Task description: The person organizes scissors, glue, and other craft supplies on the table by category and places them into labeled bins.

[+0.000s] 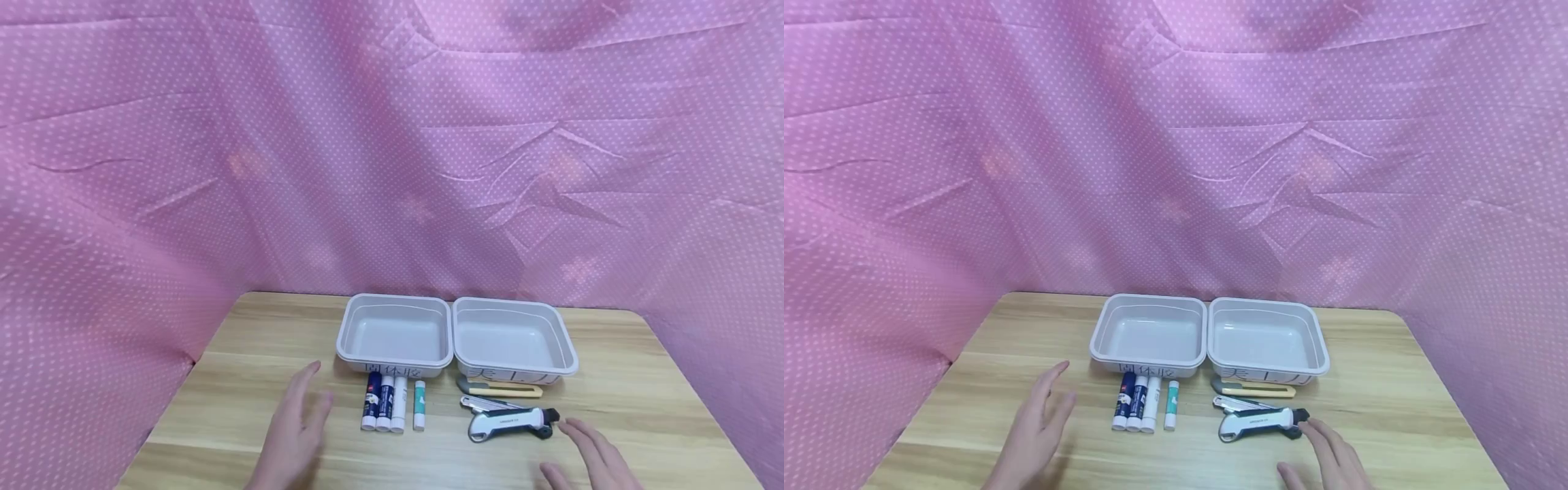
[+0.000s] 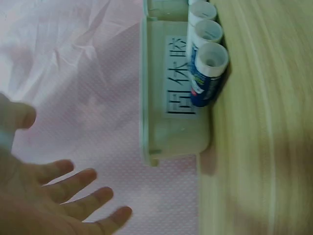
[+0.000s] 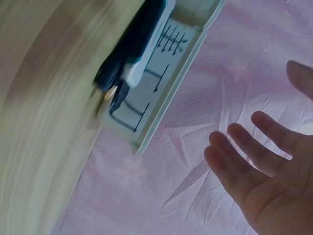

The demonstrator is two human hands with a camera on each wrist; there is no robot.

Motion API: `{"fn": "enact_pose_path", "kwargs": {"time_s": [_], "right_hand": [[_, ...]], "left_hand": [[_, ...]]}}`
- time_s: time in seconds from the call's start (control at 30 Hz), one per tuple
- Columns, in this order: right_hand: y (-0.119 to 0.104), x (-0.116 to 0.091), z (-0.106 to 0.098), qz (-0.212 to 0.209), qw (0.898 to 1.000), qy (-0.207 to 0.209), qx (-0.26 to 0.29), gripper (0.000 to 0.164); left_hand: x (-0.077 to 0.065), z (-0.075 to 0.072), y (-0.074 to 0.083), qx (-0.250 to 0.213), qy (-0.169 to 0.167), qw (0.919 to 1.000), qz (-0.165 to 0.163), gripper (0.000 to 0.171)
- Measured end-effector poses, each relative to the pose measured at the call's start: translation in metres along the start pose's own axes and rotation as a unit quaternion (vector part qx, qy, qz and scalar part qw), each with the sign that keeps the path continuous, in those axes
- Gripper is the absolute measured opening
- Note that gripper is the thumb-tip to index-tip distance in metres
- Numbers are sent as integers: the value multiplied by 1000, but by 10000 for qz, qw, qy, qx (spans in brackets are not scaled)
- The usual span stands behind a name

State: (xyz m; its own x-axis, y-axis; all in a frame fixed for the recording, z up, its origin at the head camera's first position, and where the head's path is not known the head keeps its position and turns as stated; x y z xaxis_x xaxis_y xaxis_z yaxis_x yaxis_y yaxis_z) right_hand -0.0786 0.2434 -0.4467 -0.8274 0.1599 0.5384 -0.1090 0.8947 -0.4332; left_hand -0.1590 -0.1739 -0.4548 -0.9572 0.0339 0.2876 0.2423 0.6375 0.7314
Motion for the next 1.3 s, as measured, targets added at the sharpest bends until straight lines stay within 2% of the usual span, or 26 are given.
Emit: {"fn": "enact_pose_path", "kwargs": {"time_s": [0.1,0.2,0.37,0.53,1.0,1.17,1.3], "right_hand": [[-10,2,-1,155,9996,-196,-134,60],[-18,4,0,98,9995,-276,-135,59],[-29,12,0,-360,9993,-104,44,60],[-39,20,1,-703,9972,-205,-181,58],[-76,37,19,-1346,9884,-703,-86,61],[-90,43,27,-1230,9865,-1078,-41,65],[-98,48,37,-985,9827,-1569,32,64]], "left_hand": [[11,0,-8,-516,163,9984,-131,57],[20,-1,-15,-890,376,9952,-167,51],[31,-2,-21,-1104,637,9917,-191,44],[42,-3,-21,-1277,880,9879,-91,41],[75,4,-26,-1697,879,9811,-296,39],[83,8,-24,-1844,871,9781,-424,38],[87,10,-21,-1690,904,9804,-450,37]]}}
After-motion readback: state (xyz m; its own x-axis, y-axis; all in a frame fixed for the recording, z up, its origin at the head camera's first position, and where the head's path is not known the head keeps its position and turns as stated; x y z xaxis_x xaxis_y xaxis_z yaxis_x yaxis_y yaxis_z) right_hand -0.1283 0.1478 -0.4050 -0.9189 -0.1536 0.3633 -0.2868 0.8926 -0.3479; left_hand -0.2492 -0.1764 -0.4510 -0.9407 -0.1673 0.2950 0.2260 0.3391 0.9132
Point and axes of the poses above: each hand's wrist, its own x-axis towards the middle knuckle, its own z-axis out of the palm, y = z × x, the point moved 5 cm from there along x, towards the middle knuckle, and after that the axes turned 5 degrees about z, right-handed, at the moved point
